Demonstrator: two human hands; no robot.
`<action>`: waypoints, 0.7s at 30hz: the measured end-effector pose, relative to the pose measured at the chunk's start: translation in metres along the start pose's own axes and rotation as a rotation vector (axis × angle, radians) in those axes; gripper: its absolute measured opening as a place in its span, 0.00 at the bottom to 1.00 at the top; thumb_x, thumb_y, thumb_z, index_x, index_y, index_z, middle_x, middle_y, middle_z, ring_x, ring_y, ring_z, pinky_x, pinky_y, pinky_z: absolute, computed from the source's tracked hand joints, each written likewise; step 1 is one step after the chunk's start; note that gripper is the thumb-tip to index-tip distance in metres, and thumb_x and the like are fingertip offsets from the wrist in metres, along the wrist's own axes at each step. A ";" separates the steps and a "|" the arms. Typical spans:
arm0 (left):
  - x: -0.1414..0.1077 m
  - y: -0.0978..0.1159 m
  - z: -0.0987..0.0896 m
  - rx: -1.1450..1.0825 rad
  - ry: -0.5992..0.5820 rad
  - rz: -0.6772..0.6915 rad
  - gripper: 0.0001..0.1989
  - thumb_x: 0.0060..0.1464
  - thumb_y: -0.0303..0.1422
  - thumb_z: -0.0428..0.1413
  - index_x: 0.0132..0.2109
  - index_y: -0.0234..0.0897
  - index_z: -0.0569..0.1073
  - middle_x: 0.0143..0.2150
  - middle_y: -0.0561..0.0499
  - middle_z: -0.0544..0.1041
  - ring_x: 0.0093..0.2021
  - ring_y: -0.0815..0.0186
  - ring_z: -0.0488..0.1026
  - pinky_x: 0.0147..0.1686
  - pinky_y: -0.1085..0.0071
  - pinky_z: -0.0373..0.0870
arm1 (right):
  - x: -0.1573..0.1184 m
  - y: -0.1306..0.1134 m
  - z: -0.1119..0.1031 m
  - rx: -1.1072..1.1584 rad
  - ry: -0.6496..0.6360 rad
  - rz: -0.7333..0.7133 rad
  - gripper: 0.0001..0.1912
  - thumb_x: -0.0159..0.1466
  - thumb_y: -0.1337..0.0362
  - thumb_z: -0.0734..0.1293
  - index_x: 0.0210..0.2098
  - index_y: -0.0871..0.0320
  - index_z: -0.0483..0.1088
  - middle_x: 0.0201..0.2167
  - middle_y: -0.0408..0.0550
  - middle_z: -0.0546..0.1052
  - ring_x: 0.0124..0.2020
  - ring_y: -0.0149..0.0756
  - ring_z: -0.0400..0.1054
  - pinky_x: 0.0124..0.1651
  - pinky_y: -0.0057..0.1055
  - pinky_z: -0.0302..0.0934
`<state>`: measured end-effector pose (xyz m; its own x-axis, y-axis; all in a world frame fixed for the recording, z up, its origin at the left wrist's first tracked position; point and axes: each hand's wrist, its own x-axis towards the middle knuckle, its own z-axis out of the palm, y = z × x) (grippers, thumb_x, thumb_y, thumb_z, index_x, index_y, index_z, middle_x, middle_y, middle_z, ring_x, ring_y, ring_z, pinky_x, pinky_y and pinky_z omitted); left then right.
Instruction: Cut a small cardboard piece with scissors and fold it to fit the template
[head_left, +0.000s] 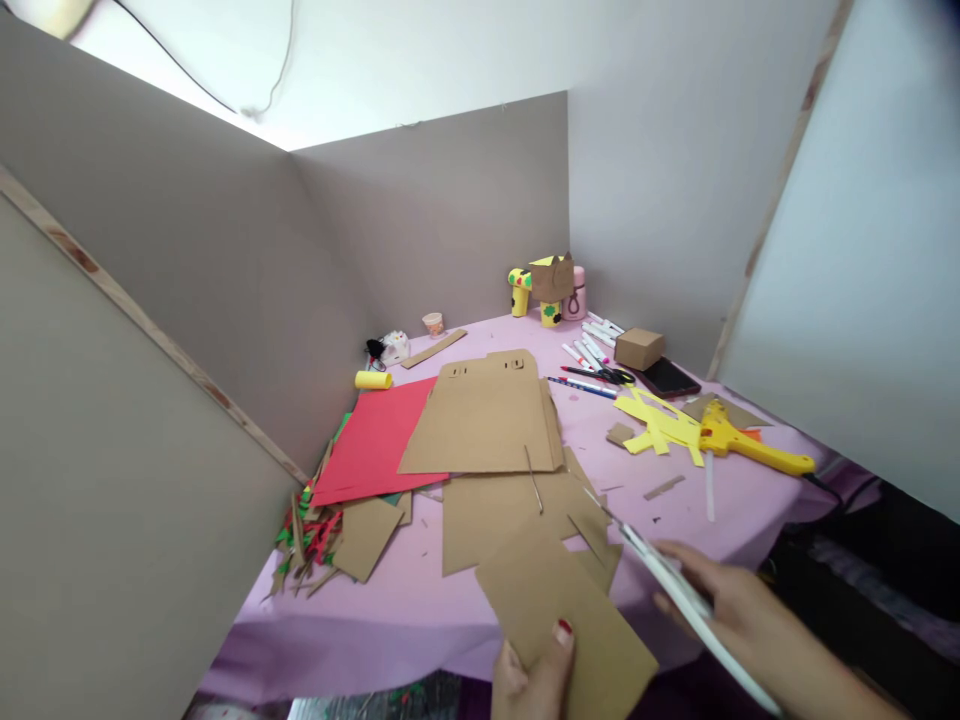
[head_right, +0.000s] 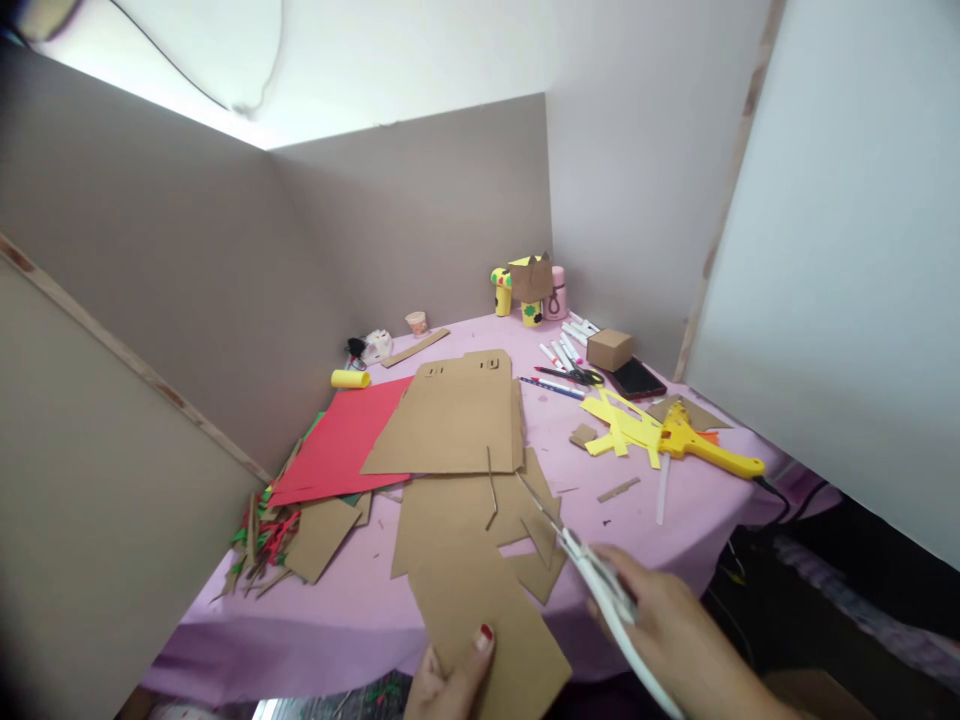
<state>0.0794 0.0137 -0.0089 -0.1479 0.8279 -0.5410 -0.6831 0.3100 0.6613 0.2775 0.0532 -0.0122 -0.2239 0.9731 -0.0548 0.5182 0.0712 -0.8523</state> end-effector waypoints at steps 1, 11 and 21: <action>0.001 0.003 0.002 -0.044 0.019 0.001 0.30 0.24 0.38 0.72 0.37 0.31 0.71 0.30 0.42 0.79 0.41 0.49 0.76 0.44 0.59 0.72 | 0.010 0.005 -0.010 -0.179 0.065 0.004 0.22 0.59 0.56 0.62 0.52 0.51 0.67 0.38 0.51 0.79 0.41 0.50 0.73 0.42 0.39 0.64; 0.033 0.041 0.000 -0.094 0.077 0.247 0.20 0.45 0.22 0.61 0.46 0.33 0.67 0.37 0.46 0.78 0.38 0.64 0.76 0.36 0.74 0.74 | 0.083 0.018 -0.069 -0.798 0.154 -0.152 0.26 0.51 0.71 0.62 0.51 0.66 0.68 0.41 0.63 0.74 0.44 0.56 0.67 0.46 0.46 0.59; 0.043 0.061 0.018 -0.088 0.157 0.254 0.20 0.52 0.18 0.54 0.50 0.38 0.67 0.49 0.46 0.74 0.37 0.69 0.75 0.32 0.76 0.75 | 0.122 -0.069 0.046 -0.628 0.136 -0.145 0.09 0.58 0.63 0.63 0.34 0.62 0.72 0.29 0.58 0.79 0.32 0.47 0.73 0.30 0.33 0.59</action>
<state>0.0438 0.0768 0.0170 -0.4258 0.7891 -0.4428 -0.6688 0.0552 0.7414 0.1768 0.1568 0.0160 -0.2430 0.9600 0.1391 0.8830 0.2783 -0.3779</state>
